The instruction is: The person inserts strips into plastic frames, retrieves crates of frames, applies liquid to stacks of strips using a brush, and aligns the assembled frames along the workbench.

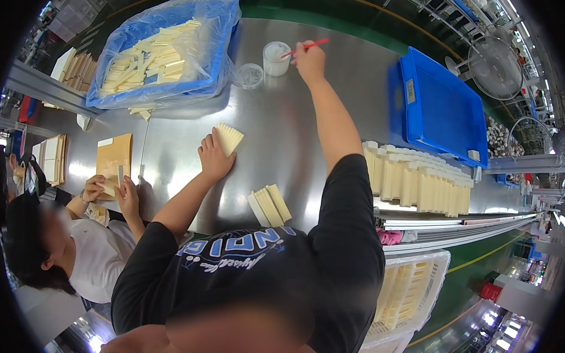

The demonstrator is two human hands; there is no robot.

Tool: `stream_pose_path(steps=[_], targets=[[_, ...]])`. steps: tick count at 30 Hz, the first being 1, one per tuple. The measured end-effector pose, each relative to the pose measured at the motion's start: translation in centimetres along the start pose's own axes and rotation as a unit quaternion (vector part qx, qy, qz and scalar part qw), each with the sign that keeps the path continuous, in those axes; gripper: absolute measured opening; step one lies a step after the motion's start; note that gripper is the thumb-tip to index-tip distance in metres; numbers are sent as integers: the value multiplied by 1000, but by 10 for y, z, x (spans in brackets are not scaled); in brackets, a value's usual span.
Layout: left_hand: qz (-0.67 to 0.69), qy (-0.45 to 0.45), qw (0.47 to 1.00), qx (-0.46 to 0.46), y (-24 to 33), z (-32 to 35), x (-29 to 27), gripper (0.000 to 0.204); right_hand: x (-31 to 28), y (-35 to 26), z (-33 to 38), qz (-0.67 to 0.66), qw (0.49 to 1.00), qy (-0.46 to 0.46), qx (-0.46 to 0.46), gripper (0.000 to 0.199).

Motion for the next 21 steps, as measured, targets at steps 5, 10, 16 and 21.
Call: stream_pose_path(steps=[5,10,16,21], targets=[[21,-54,990,-125,-5,-2,5,86,-41,16,30,-207,973,-6,107,18],[43,-11,995,-90,-3,-8,15,84,-88,29,79,-347,929,30,126,17],[148,66,987,11,33,-4,-37,78,-102,2,162,-439,883,-59,153,20],[170,197,948,186,84,10,-102,75,-114,-33,210,-435,889,-100,103,20]])
Point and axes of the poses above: each hand's wrist, its own z-axis away from the middle knuckle, its own x-axis out of the palm, y = z × x, the point moved 7 cm from there along -z, towards the middle knuckle, and after that the axes turned 9 degrees about x, right-handed, at the moved point
